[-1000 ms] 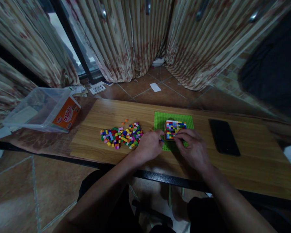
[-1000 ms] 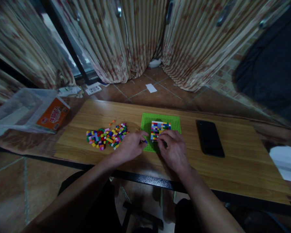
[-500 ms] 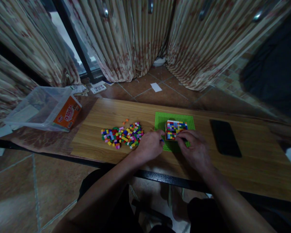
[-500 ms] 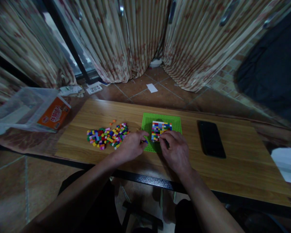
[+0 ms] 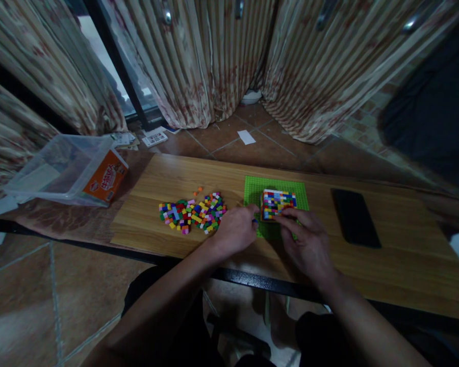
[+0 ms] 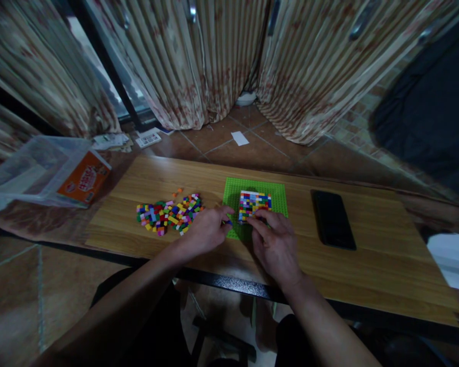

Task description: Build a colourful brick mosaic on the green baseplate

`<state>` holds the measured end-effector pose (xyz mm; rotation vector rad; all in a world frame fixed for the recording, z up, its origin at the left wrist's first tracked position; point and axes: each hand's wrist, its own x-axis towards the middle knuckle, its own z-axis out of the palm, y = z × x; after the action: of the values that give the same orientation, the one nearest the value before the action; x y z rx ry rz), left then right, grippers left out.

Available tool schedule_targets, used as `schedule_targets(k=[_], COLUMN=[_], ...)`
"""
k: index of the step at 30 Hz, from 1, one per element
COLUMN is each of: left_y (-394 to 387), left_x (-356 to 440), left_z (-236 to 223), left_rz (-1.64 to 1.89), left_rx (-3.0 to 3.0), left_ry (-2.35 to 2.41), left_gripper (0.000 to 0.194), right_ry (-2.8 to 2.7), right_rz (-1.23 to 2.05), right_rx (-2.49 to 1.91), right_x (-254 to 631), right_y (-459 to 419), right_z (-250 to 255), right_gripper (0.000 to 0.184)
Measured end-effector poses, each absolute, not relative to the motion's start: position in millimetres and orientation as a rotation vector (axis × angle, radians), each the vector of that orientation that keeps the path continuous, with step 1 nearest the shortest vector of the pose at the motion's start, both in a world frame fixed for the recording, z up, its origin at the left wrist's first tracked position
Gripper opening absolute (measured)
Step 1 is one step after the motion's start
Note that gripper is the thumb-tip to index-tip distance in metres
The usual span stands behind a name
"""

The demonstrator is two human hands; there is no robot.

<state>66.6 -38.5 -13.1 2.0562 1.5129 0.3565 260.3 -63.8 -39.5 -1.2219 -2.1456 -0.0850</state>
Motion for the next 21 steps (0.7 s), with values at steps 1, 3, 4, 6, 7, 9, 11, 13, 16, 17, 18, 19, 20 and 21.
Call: schedule_targets(k=[1,3,4,6,7,9,11,13,16,17,18,19,20,21], left_y=[-38.4,-38.2,-38.2,-38.3,-38.4,-38.5,-38.4,-38.1,-37.0,-36.5,-36.0,-35.5,-34.9,-34.3], left_x=[66.5,66.5,66.5,66.6,66.6,66.9,67.2,67.8,68.3,68.3,68.2,67.9,67.5,66.9], left_z=[-13.2,-13.0,-12.9,-12.8,-13.0,-14.3,-15.9,-16.8,-14.8,-13.6,-12.3,-11.1,-10.3,-9.9], left_rz=[0.355,0.348,0.342,0.338,0.337,0.343,0.352,0.363,0.387,0.401,0.415,0.434,0.459,0.49], left_rx=[2.062,2.072,2.076,2.075,2.074,2.08,2.09,2.086,2.046,2.024,2.0,1.972,1.944,1.916], left_ry=[1.512,1.515,1.516,1.525,1.526,1.521,1.515,1.517,1.517,1.511,1.502,1.493,1.479,1.461], left_gripper=[0.032,0.03,0.03,0.032,0.033,0.033,0.033,0.033,0.036,0.036,0.036,0.036,0.036,0.036], right_ry=[-2.149,-2.155,-2.155,-2.155,-2.154,-2.148,-2.144,-2.142,-2.15,-2.153,-2.156,-2.156,-2.155,-2.152], right_rz=[-0.087,-0.082,-0.076,-0.059,-0.053,-0.051,-0.059,-0.075,-0.109,-0.118,-0.122,-0.124,-0.121,-0.114], right_rx=[-1.226,-1.232,-1.233,-1.229,-1.227,-1.227,-1.232,-1.236,-1.236,-1.235,-1.233,-1.233,-1.233,-1.235], right_x=[260.2,260.1,260.1,260.1,260.1,260.1,259.8,259.2,258.0,257.6,257.2,256.8,256.5,256.3], right_y=[-63.8,-63.9,-64.0,-63.9,-63.8,-63.2,-62.5,-62.0,-61.6,-61.6,-61.7,-61.8,-61.9,-62.0], right_z=[-39.6,-39.7,-39.9,-40.4,-40.7,-41.5,-42.2,-42.4,-42.1,-41.9,-41.8,-41.7,-41.8,-41.9], right_gripper=[0.025,0.024,0.024,0.024,0.024,0.024,0.023,0.022,0.021,0.021,0.021,0.021,0.021,0.021])
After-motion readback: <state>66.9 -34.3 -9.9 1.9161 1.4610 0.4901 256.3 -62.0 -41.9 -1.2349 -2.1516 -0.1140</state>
